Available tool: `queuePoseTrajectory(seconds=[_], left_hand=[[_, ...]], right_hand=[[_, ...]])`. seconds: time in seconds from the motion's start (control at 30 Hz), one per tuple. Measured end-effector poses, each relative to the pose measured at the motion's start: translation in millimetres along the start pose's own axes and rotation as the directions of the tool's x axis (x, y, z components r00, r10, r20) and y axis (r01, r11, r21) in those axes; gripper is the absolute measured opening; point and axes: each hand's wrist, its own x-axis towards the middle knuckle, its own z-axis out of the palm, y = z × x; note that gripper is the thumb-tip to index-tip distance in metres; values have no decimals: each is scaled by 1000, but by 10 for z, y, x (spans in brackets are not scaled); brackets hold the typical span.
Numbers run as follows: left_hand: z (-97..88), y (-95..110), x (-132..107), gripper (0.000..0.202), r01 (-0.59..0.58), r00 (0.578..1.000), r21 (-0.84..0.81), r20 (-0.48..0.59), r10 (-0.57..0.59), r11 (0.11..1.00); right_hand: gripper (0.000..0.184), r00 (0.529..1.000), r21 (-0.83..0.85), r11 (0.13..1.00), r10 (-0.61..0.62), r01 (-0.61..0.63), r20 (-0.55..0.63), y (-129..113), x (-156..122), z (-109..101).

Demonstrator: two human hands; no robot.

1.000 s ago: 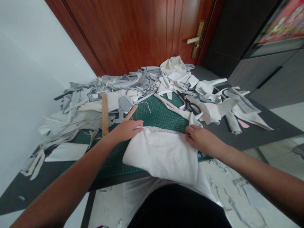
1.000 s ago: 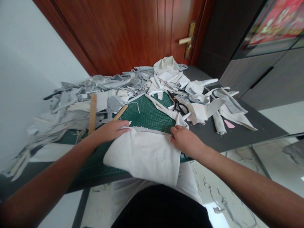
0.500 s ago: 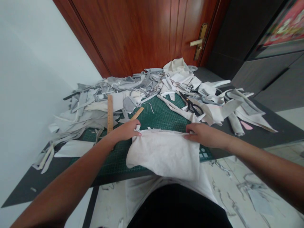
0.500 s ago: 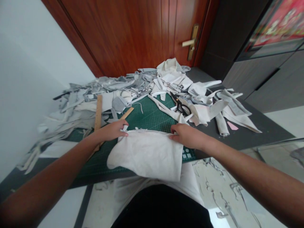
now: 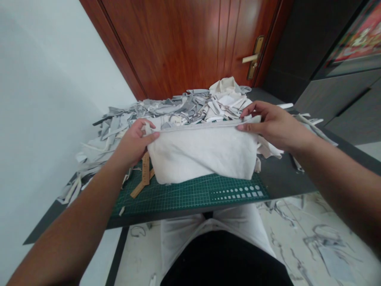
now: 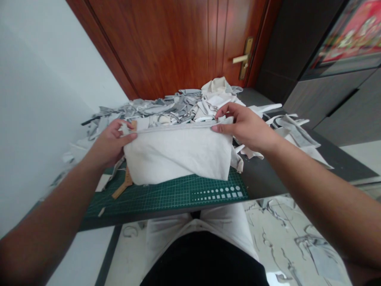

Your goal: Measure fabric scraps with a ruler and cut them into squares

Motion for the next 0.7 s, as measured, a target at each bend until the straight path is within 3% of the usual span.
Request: queuePoseTrajectory(seconds=[0.07,0.13,0.2,0.23,0.27,0.33,0.37,0.43,0.57,0.7], left_hand=[[15,-74,121,54,2,1000,50,-31,0,999],[131,-125,171,63,3,997,227,-81,16,974],[362,-125,93,62,-19,985,438,-144,92,899],[509,-109,6,56,-80,980,523,-117,164,849],[665,-90,-104,52,-174,973,560,-31,230,810],[950,-75,-341,52,-354,934,526,237,267,773],[1057,-92,-445,54,-398,901,493,370,227,774],[1166,-186,-585,56,-372,876,522,471,104,768],[1068,-421,-625,58,-276,893,610,449,-38,743],[1010,-343,-665,61,-259,890,663,446,-92,702]], right_hand=[[46,999,-49,998,33,-32,22,58,128,53],[47,997,-208,976,70,-64,23,110,207,191],[47,998,-413,910,14,-40,-67,139,172,450],[47,992,-508,862,-65,2,-106,148,103,622],[47,982,-574,814,-170,92,-83,161,7,810],[47,938,-563,750,-270,348,219,218,-232,1181],[52,918,-540,749,-244,384,314,271,-349,1332],[62,923,-573,751,-127,329,363,420,-529,1513],[72,935,-656,708,-16,261,355,722,-590,1429],[62,941,-696,676,8,244,338,695,-516,1296]])
